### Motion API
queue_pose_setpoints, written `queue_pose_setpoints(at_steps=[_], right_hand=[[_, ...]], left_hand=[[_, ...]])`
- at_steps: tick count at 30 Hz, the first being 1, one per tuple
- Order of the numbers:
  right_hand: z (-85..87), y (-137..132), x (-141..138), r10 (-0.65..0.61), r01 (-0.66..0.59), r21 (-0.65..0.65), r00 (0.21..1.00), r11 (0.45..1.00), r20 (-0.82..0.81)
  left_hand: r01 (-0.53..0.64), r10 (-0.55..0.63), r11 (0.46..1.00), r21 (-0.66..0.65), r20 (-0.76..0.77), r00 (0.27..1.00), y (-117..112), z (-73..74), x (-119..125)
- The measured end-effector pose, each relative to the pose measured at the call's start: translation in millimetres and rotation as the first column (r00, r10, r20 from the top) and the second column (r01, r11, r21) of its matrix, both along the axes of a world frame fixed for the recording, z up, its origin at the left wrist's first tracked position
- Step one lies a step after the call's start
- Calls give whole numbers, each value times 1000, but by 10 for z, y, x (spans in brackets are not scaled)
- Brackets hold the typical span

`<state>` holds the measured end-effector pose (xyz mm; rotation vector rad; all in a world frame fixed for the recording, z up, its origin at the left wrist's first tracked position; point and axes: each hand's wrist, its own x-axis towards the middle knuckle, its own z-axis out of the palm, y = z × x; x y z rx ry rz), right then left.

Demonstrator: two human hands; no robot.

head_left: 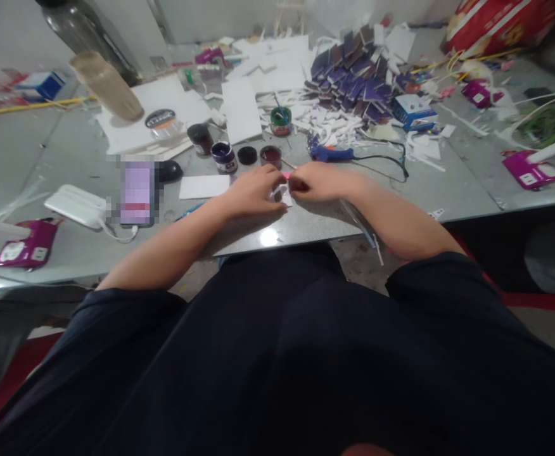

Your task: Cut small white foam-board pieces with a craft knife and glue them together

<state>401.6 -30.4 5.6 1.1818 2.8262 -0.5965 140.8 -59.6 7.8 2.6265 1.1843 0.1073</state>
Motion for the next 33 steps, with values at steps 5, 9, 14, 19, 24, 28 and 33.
queue_pose_setpoints(at_steps=[5,9,14,19,24,28,33], right_hand=[[-74,36,41,-2,-1,-41,996,999,-84],[-119,73,54,23,-27,-35,994,999,-110],[-84,69,71,23,-25,-20,997,999,-76],[-14,38,82,26,-29,-44,998,999,-60],[-13,35,92,21,-24,-62,998,998,-55],[-27,48,100,24,-26,-52,998,998,-50],[-25,58,106,35,-37,-34,999,999,-36]], left_hand=[[-47,44,995,93,37,998,30,531,-604],[-401,376,898,183,154,914,-162,709,-1490],[-673,680,713,198,41,732,-371,463,-2281],[-735,744,663,144,-17,668,-294,284,-2368],[-762,769,639,104,-92,633,-290,252,-2270],[-747,752,657,104,-21,658,-382,202,-2312],[-761,735,628,163,198,649,-452,171,-2437]])
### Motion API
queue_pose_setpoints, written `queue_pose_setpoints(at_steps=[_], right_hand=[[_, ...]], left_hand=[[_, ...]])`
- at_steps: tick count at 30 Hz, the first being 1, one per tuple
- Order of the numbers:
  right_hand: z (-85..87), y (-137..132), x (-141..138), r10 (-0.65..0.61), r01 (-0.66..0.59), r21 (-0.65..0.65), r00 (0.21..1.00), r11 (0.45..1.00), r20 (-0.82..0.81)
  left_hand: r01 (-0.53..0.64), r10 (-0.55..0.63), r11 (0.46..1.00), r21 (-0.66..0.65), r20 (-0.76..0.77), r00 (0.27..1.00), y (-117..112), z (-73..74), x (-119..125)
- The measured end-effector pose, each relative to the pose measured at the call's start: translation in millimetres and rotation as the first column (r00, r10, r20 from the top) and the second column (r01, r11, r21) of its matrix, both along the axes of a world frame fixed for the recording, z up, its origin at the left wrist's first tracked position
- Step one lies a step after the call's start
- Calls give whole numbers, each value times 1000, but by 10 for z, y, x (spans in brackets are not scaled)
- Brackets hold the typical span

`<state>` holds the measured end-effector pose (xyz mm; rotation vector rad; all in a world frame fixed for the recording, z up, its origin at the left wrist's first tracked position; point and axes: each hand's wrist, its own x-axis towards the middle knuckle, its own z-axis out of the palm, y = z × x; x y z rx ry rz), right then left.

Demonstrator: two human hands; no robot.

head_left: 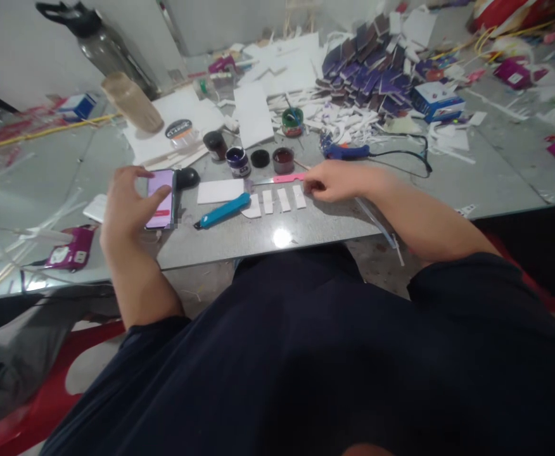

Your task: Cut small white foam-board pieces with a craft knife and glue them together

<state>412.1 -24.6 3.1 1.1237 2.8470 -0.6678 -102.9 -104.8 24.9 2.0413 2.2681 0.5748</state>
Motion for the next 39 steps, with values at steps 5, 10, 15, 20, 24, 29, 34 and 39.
queue_pose_setpoints(at_steps=[5,10,15,20,24,29,34,39], right_hand=[[3,12,7,-6,6,19,1000,1000,5],[-13,23,7,-14,13,35,1000,999,12],[-22,19,11,-17,16,41,1000,999,17],[18,-6,4,-34,34,22,999,999,24],[14,4,6,-28,28,7,999,1000,20],[-51,51,25,-29,29,19,1000,999,2],[-65,61,27,-25,25,10,1000,1000,-12],[-49,47,32,-29,29,12,1000,999,-12]], left_hand=[[-141,140,989,36,29,990,26,27,-61],[-180,180,984,-14,66,981,23,51,-77],[-180,184,983,-40,137,973,13,57,-112],[-186,188,982,-30,189,964,-3,69,-120],[-198,201,980,-36,187,962,-34,75,-133],[-180,188,982,-58,188,964,-36,67,-165],[-211,216,976,-45,180,960,-49,58,-194],[-133,139,990,-40,261,955,-64,26,-334]])
